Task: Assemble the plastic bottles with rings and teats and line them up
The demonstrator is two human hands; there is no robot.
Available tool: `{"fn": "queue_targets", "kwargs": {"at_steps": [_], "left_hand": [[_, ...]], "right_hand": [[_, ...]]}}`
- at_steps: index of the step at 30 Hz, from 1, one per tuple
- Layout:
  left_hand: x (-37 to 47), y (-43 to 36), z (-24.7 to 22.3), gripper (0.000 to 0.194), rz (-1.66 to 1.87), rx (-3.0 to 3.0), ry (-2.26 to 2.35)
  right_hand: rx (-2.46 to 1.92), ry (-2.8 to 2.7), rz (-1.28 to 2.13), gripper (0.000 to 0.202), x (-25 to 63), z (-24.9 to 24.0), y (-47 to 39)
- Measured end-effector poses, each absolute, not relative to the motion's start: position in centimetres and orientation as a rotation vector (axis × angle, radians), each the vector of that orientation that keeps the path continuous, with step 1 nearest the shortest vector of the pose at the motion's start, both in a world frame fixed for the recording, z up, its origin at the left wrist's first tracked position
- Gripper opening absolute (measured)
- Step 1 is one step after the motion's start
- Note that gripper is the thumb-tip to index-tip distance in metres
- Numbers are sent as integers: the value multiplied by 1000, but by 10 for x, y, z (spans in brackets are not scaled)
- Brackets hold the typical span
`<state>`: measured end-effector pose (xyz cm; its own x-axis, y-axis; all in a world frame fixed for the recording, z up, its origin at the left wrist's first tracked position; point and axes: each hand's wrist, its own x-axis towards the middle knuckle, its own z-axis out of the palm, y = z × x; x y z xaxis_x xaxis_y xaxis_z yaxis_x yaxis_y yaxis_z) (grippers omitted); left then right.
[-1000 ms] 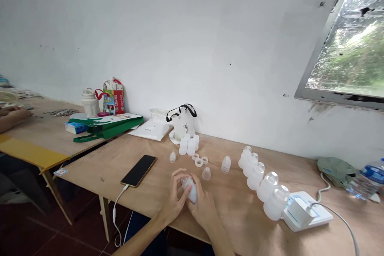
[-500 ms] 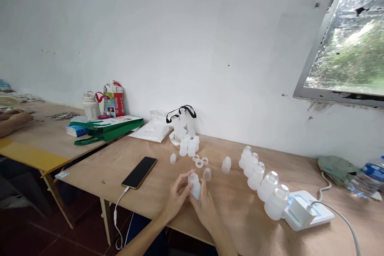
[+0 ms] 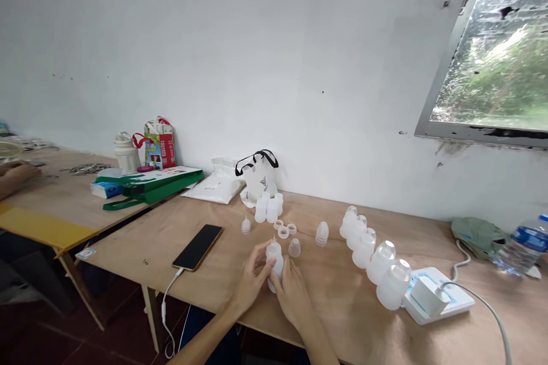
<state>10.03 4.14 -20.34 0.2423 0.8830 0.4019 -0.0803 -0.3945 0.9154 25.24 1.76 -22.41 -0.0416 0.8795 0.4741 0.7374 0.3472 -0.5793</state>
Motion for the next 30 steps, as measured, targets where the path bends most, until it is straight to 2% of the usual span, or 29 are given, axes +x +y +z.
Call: {"fn": "queue_targets", "kwargs": {"at_steps": [4, 10, 14, 19, 30], "left_hand": [[101, 43, -206, 49, 1322, 1524, 802], [101, 43, -207, 49, 1350, 1498, 777], [101, 44, -206, 49, 1329, 1508, 760], [100, 44, -205, 48, 1320, 1507, 765], [100, 42, -205, 38, 1312, 1761, 826]], "right_hand": [[-1425, -1838, 436, 46, 252, -216, 15], [-1449, -1719, 462, 54, 251, -215, 15], [-1372, -1650, 477, 52, 252, -211, 16], [-1395, -1618, 449, 64, 254, -210, 15], [-1311, -1685, 422, 57, 250, -210, 11]]}}
